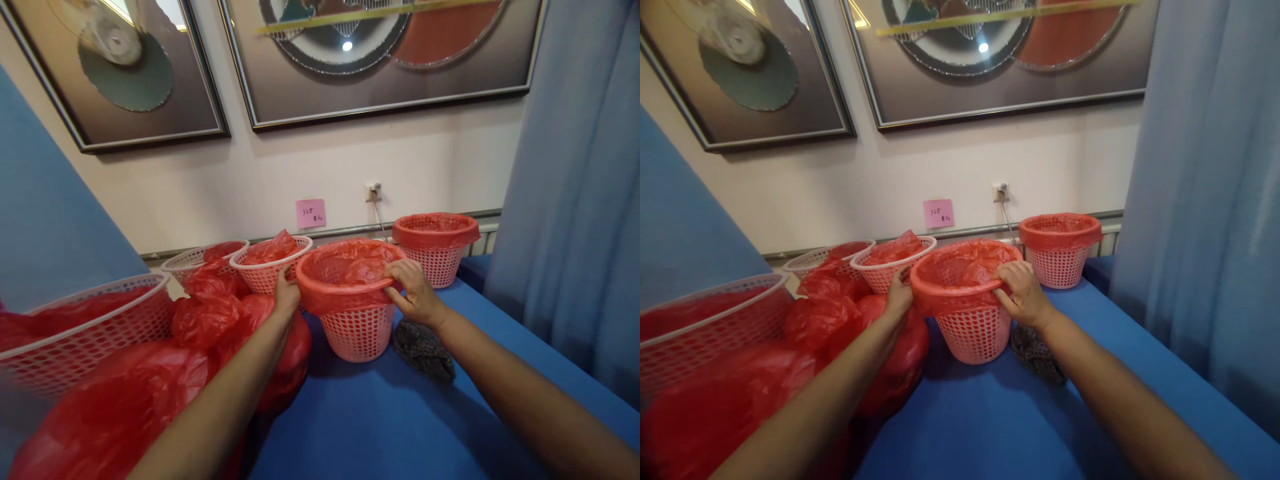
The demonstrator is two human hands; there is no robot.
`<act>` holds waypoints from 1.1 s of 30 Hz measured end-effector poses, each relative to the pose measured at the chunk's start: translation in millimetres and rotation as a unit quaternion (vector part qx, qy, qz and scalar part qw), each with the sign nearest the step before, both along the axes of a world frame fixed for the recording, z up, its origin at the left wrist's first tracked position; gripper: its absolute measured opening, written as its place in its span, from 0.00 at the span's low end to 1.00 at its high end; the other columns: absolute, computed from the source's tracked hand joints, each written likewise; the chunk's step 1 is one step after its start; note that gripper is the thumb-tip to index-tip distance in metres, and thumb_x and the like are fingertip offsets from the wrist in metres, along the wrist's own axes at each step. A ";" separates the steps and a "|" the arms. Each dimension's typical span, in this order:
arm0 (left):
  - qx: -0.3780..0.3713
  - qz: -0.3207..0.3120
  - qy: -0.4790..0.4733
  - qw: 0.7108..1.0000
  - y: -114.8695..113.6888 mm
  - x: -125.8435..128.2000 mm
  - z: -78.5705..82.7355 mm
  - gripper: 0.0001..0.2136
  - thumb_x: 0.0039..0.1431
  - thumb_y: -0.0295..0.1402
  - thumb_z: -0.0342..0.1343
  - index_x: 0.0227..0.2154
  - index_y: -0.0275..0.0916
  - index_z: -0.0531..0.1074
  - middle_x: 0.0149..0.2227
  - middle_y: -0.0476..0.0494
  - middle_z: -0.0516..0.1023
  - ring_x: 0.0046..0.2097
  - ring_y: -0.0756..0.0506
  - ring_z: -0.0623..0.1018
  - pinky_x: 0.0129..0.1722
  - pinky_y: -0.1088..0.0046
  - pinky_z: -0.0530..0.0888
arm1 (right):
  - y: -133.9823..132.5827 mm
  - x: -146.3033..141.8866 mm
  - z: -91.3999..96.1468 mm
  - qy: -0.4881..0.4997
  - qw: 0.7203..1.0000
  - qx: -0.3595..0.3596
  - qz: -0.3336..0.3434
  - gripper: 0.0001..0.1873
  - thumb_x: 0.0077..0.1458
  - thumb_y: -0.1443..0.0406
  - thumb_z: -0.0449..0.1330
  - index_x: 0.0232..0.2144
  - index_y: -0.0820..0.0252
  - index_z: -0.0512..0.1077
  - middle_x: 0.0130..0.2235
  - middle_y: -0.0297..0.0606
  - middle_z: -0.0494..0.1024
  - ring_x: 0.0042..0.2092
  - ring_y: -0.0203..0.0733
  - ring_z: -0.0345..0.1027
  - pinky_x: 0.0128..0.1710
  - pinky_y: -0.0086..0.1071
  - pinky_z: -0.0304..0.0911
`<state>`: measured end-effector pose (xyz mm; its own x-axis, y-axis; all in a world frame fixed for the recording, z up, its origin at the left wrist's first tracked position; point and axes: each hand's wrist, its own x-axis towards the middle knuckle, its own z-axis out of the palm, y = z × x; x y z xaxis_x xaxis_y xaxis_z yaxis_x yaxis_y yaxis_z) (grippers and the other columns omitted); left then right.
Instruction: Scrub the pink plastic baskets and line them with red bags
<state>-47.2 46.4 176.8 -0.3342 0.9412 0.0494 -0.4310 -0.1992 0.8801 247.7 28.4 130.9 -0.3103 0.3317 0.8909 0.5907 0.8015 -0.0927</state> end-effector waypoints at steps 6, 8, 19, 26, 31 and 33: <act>0.113 0.032 0.207 0.971 -29.3 0.4 1.1 0.19 0.47 0.09 0.56 0.30 0.41 0.79 0.54 0.44 0.78 0.63 0.43 0.71 0.57 0.74 0.72 | -14.6 2.9 -6.7 0.134 0.982 0.035 -0.126 0.26 0.60 0.70 0.54 0.60 0.60 0.63 0.61 0.54 0.66 0.63 0.57 0.60 0.58 0.55 0.59; 0.124 0.034 0.251 0.959 -39.9 7.6 -4.1 0.18 0.48 0.10 0.58 0.31 0.41 0.80 0.53 0.43 0.77 0.61 0.42 0.72 0.58 0.73 0.72 | -30.9 -9.1 -7.0 0.145 0.982 0.044 -0.113 0.28 0.60 0.70 0.54 0.63 0.59 0.61 0.63 0.53 0.65 0.64 0.56 0.59 0.60 0.54 0.59; 0.227 0.166 0.507 0.814 -53.0 -4.1 -20.1 0.27 0.57 0.23 0.55 0.60 0.43 0.67 0.65 0.35 0.65 0.55 0.41 0.77 0.54 0.57 0.77 | -45.0 -46.8 -9.7 0.061 0.997 0.035 -0.035 0.19 0.59 0.73 0.53 0.52 0.57 0.68 0.46 0.42 0.77 0.50 0.49 0.69 0.56 0.48 0.58; 0.234 0.069 0.702 0.669 -15.5 -29.0 3.4 0.20 0.53 0.17 0.51 0.45 0.40 0.79 0.54 0.38 0.79 0.57 0.37 0.76 0.61 0.49 0.71 | -17.4 -24.6 -14.4 0.081 0.995 0.026 -0.060 0.15 0.56 0.73 0.54 0.45 0.56 0.67 0.44 0.43 0.77 0.50 0.50 0.69 0.55 0.50 0.60; 0.262 0.067 0.694 0.667 -27.6 -7.2 2.3 0.10 0.61 0.24 0.54 0.42 0.40 0.78 0.45 0.40 0.80 0.48 0.40 0.79 0.52 0.57 0.76 | -12.0 -10.3 -13.5 0.154 0.972 0.007 -0.175 0.19 0.55 0.73 0.54 0.49 0.58 0.68 0.55 0.51 0.73 0.58 0.58 0.66 0.54 0.55 0.61; 0.274 0.064 0.685 0.672 -34.9 7.8 -4.1 0.10 0.62 0.24 0.54 0.43 0.40 0.76 0.45 0.41 0.79 0.47 0.43 0.79 0.50 0.62 0.77 | -25.5 -20.3 -7.2 0.149 0.973 0.028 -0.175 0.25 0.56 0.74 0.53 0.56 0.58 0.66 0.60 0.52 0.69 0.62 0.59 0.62 0.57 0.56 0.59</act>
